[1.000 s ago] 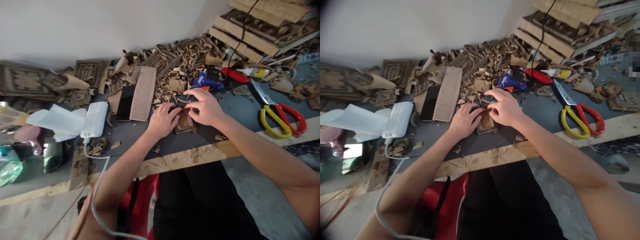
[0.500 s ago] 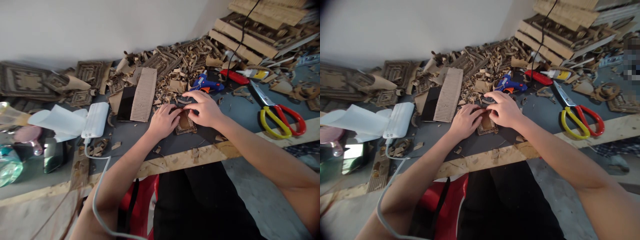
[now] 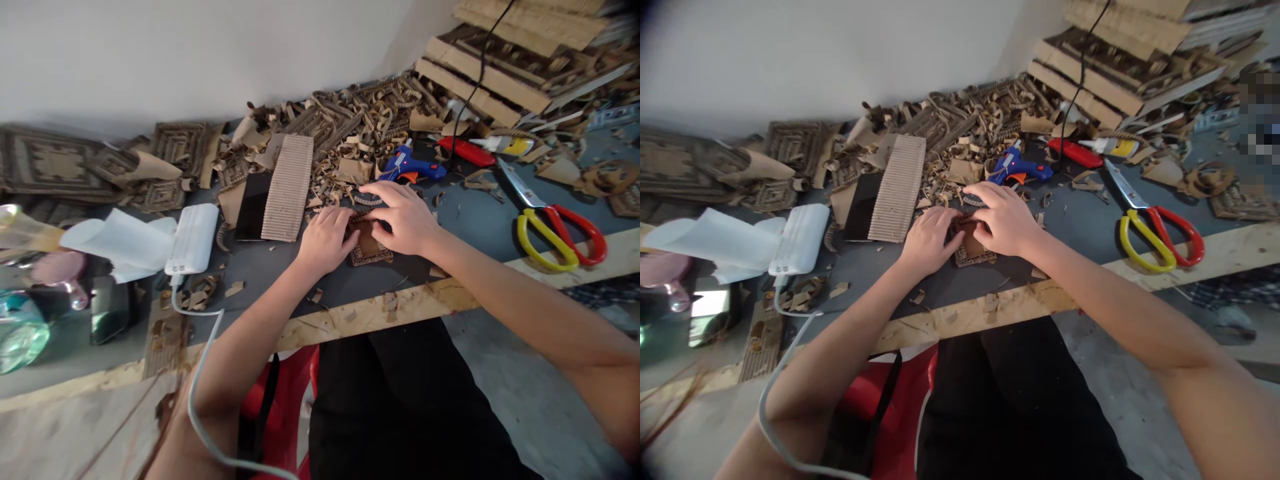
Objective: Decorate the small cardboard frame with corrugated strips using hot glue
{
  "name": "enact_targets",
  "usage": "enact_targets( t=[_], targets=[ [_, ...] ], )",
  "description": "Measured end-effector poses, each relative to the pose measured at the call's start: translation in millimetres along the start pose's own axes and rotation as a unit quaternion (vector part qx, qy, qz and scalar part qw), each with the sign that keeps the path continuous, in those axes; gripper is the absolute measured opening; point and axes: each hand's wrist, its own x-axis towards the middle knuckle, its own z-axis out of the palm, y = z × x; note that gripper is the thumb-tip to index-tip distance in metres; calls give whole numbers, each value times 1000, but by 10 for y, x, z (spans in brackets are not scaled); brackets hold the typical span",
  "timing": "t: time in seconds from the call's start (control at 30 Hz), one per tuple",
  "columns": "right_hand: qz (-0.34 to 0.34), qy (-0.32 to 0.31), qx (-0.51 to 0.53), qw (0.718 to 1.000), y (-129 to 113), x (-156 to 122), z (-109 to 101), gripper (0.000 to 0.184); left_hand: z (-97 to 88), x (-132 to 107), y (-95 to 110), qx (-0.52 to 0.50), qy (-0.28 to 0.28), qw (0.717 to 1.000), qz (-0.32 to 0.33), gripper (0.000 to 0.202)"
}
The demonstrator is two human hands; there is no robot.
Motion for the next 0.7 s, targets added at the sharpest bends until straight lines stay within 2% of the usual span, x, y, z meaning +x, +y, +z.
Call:
enact_targets(
  t=[0.13, 0.3, 0.57, 0.7],
  targets=[
    [9, 71, 15, 997, 66, -47, 5, 37, 13, -2, -11, 1, 3, 1000, 1, 32],
    [20, 21, 8, 1000, 51, -47, 19, 31, 13, 1, -10, -5, 1, 1000, 1, 33],
    [20, -7, 14, 1000, -21, -26, 3, 28, 45, -6, -35, -18, 13, 1000, 2, 35],
    [80, 82, 61, 992, 28, 5, -78, 26, 54, -10, -36, -45, 27, 998, -41, 50]
  ],
)
